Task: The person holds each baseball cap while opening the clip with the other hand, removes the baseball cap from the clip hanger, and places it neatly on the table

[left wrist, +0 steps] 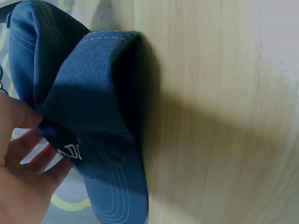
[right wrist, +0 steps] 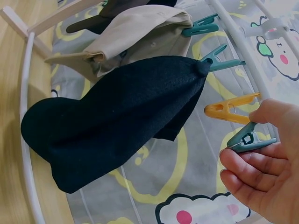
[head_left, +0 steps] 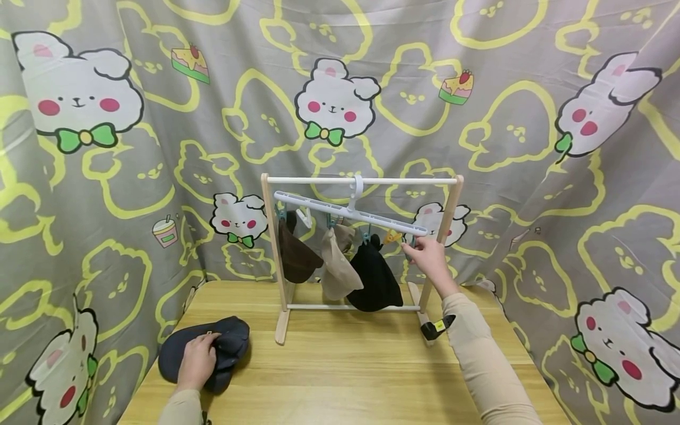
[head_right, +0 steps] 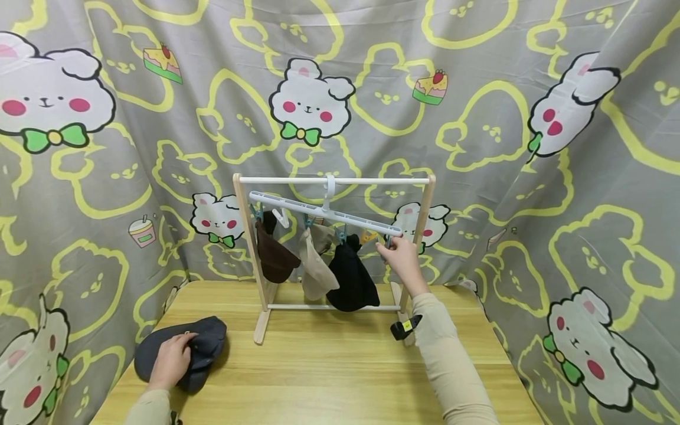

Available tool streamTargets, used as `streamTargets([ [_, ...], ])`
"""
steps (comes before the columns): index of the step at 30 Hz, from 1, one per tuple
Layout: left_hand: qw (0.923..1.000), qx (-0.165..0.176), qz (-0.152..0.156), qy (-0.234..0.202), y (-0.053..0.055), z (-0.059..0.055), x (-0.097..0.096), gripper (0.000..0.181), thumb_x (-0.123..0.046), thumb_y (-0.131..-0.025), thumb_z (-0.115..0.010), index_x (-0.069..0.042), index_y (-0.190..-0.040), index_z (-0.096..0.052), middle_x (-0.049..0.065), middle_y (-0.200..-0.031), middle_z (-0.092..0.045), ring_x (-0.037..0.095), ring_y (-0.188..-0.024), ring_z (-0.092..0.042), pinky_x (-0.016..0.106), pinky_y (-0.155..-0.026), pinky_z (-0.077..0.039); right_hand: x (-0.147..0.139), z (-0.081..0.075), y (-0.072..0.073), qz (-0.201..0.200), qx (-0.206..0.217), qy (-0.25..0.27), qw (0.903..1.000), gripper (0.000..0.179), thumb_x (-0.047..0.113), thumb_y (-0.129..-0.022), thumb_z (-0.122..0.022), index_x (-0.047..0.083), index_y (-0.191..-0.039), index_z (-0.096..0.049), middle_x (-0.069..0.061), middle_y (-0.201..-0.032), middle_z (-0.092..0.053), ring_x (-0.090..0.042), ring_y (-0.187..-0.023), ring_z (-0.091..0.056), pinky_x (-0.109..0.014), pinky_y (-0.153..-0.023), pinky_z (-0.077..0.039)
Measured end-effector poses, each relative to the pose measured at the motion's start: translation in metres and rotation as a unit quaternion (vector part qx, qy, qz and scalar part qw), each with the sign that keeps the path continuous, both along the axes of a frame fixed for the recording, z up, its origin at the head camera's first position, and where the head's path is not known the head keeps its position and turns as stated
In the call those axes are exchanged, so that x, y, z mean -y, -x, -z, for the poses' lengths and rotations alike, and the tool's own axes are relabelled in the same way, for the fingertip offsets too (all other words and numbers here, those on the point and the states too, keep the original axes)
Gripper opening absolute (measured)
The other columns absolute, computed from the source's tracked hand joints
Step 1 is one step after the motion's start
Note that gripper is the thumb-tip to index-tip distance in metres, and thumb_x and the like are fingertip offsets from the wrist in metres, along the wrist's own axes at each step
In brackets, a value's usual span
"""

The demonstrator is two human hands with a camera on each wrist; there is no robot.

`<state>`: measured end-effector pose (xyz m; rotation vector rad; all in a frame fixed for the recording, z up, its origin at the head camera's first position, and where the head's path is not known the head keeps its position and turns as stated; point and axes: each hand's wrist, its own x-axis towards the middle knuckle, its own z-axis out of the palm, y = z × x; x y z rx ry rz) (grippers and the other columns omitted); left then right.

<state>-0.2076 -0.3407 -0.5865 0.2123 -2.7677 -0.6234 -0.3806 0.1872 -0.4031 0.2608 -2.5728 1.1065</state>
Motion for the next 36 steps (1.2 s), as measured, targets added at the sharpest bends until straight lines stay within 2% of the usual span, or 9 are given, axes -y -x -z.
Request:
streamTargets([
  [9, 0.9985, 0.045, 0.005, -0.031, 0.002, 0.002, -0.005, 0.036, -0.010, -0.097, -0.044, 0.005, -0.125, -0.060, 0.035, -0.133, -0.052, 0.053, -0.126, -0.043, 0.063, -0.107, -0.033, 0.001, -0.001, 0.000, 0.004, 0.001, -0.002, 1.0000, 0.038, 0.035, -0.091, -0.065, 0.007, -0.068, -0.056, -0.011, -0.068, -0.070, -0.011, -0.052, -0.062, -0.027, -0.048, -0.042],
  [19, 0.9978, 0.060, 0.009, -0.028, 0.003, 0.008, -0.008, 0.044, -0.029, -0.100, -0.051, 0.005, -0.127, -0.059, 0.034, -0.133, -0.052, 0.053, -0.129, -0.040, 0.063, -0.110, -0.028, 0.000, -0.001, 0.000, 0.009, -0.002, -0.005, 0.9999, 0.040, 0.036, -0.091, -0.065, 0.008, -0.064, -0.053, -0.011, -0.065, -0.068, -0.011, -0.050, -0.062, -0.027, -0.048, -0.040],
  [31, 0.9958, 0.084, 0.001, -0.038, 0.004, 0.013, -0.011, 0.046, -0.031, -0.100, -0.050, 0.003, -0.129, -0.058, 0.036, -0.136, -0.048, 0.053, -0.132, -0.034, 0.065, -0.111, -0.025, 0.001, 0.000, -0.001, 0.009, 0.000, -0.002, 1.0000, 0.039, 0.034, -0.090, -0.067, 0.008, -0.064, -0.055, -0.010, -0.065, -0.068, -0.011, -0.050, -0.062, -0.027, -0.049, -0.042],
  [36, 0.9961, 0.080, -0.002, -0.037, 0.004, 0.015, -0.011, 0.046, -0.032, -0.100, -0.050, 0.003, -0.130, -0.058, 0.035, -0.136, -0.048, 0.053, -0.133, -0.035, 0.065, -0.112, -0.026, 0.001, 0.000, -0.002, 0.006, 0.001, -0.002, 1.0000, 0.040, 0.033, -0.090, -0.067, 0.008, -0.063, -0.052, -0.017, -0.066, -0.068, -0.024, -0.055, -0.067, -0.027, -0.047, -0.041],
])
